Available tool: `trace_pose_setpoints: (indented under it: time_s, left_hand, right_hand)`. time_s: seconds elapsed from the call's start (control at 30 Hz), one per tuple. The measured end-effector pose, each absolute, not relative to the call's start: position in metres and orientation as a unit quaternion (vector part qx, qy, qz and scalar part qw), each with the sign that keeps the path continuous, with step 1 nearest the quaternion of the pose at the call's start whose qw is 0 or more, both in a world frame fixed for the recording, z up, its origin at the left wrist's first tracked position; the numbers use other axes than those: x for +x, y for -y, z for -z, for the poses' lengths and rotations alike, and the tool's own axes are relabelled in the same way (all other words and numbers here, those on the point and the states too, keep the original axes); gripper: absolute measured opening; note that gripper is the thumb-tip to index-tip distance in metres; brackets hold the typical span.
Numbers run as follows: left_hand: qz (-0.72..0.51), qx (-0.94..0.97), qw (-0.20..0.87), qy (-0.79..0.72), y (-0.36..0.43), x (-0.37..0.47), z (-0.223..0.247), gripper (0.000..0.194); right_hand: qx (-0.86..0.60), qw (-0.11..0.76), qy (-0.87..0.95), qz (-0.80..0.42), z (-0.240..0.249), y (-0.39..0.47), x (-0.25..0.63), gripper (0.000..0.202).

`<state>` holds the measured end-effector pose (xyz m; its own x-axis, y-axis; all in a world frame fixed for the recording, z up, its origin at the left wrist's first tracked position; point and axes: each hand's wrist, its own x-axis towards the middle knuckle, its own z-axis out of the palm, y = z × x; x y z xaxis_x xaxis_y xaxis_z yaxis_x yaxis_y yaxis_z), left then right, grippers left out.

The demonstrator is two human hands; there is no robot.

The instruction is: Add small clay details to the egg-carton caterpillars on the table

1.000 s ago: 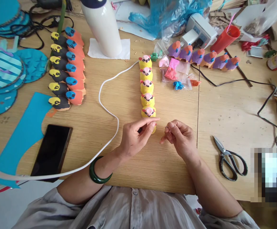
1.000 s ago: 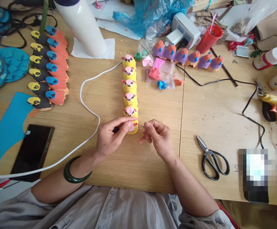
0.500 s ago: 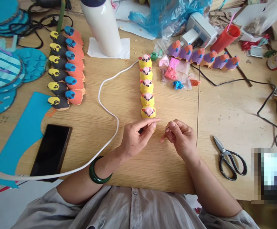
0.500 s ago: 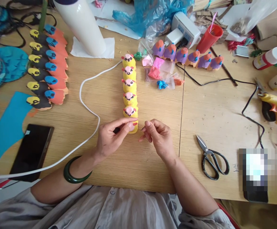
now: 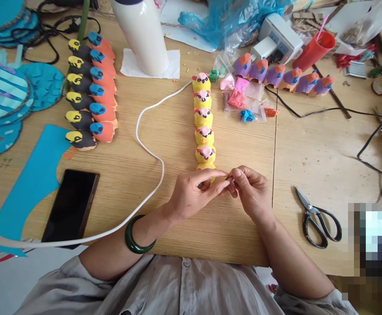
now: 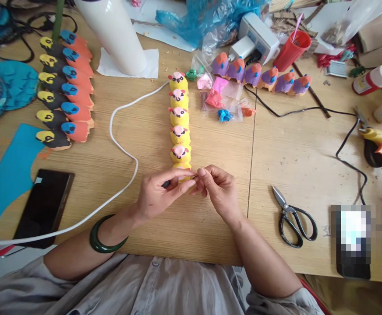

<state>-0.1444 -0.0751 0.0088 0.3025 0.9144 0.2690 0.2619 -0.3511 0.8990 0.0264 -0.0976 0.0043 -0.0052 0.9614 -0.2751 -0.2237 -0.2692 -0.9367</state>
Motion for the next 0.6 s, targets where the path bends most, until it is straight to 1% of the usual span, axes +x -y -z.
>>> trace_pose_setpoints:
  time_s: [0.1, 0.2, 0.3, 0.47, 0.6]
  left_hand:
    - [-0.432, 0.703, 0.378, -0.419, 0.0752, -0.1442, -0.0079, 0.008]
    - [-0.434, 0.702, 0.375, -0.423, 0.0749, -0.1450, -0.0080, 0.007]
    - [-0.434, 0.694, 0.378, -0.432, 0.0744, -0.1456, -0.0080, 0.009]
    - [-0.439, 0.673, 0.393, -0.447, 0.0730, -0.1458, -0.0080, 0.012]
    - [-0.443, 0.674, 0.387, -0.447, 0.0727, -0.1460, -0.0070, 0.010]
  right_hand:
    - [-0.508, 0.476, 0.360, -0.621, -0.0052, 0.0978, 0.0263, 0.037]
    - [-0.497, 0.472, 0.361, -0.633, -0.0044, 0.0976, 0.0269, 0.042]
    - [-0.486, 0.475, 0.358, -0.641, -0.0027, 0.0981, 0.0274, 0.042]
    - [-0.483, 0.479, 0.348, -0.645, -0.0032, 0.0990, 0.0264, 0.032]
    - [-0.518, 0.507, 0.342, -0.598, -0.0066, 0.0986, 0.0239, 0.021]
